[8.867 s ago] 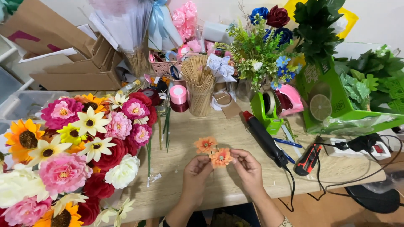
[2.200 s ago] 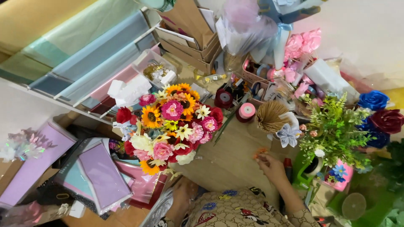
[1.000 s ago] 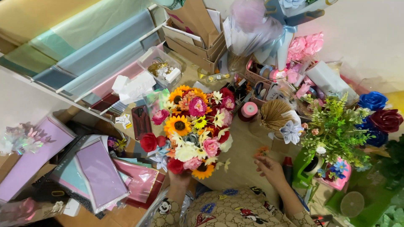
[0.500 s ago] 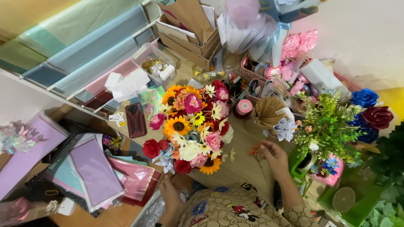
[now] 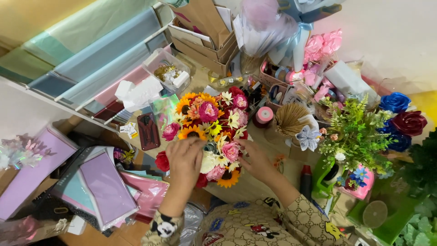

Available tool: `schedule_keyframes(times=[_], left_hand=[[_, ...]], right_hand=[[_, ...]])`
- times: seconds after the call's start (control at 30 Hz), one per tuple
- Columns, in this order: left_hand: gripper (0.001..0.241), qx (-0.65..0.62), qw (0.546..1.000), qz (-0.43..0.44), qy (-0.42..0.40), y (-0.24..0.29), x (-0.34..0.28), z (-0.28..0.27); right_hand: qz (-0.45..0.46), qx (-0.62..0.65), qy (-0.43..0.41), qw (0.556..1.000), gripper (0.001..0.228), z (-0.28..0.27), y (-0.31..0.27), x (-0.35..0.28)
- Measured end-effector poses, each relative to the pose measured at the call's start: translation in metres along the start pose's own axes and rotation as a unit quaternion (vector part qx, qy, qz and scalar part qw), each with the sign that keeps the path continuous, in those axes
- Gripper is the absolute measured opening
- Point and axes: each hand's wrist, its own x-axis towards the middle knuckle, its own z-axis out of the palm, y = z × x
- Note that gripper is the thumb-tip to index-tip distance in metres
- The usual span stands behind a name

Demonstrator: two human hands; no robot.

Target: The person arranges artificial flowers into a bouquet on a cluttered table. They use a hot glue gun to apply adhesive to the stems of a sunflower and small orange flowers before inserting them into the arrangement.

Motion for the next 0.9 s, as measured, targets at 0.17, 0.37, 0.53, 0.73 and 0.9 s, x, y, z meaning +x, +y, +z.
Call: schedule_keyframes(times=[0.17,0.37,0.53,0.73,0.9], left_hand=[[0.016,0.044,0.985,0.06,-0.158,-0.032,0.053,0.015],[0.021,0.076,0.928,0.067,-0.359,-0.054,0.061,0.041],[0.024,0.042,0.917,0.045,-0.393,-0.04,0.07,0.031],[0.012,0.007,0.941,0.088,-0.328,-0.059,0.054,0.053],[0.006,-0.025,0.959,0.085,-0.269,-0.063,0.051,0.054]], right_hand=[[0.046,0.051,0.002,0.998,0.059,-0.01,0.022,-0.014],[0.106,0.085,0.068,0.988,0.056,-0.025,0.059,-0.043],[0.192,0.114,0.078,0.972,0.051,-0.037,0.049,-0.06],[0.219,0.124,0.096,0.963,0.05,-0.036,0.042,-0.064],[0.21,0.133,0.11,0.963,0.048,-0.033,0.053,-0.07]])
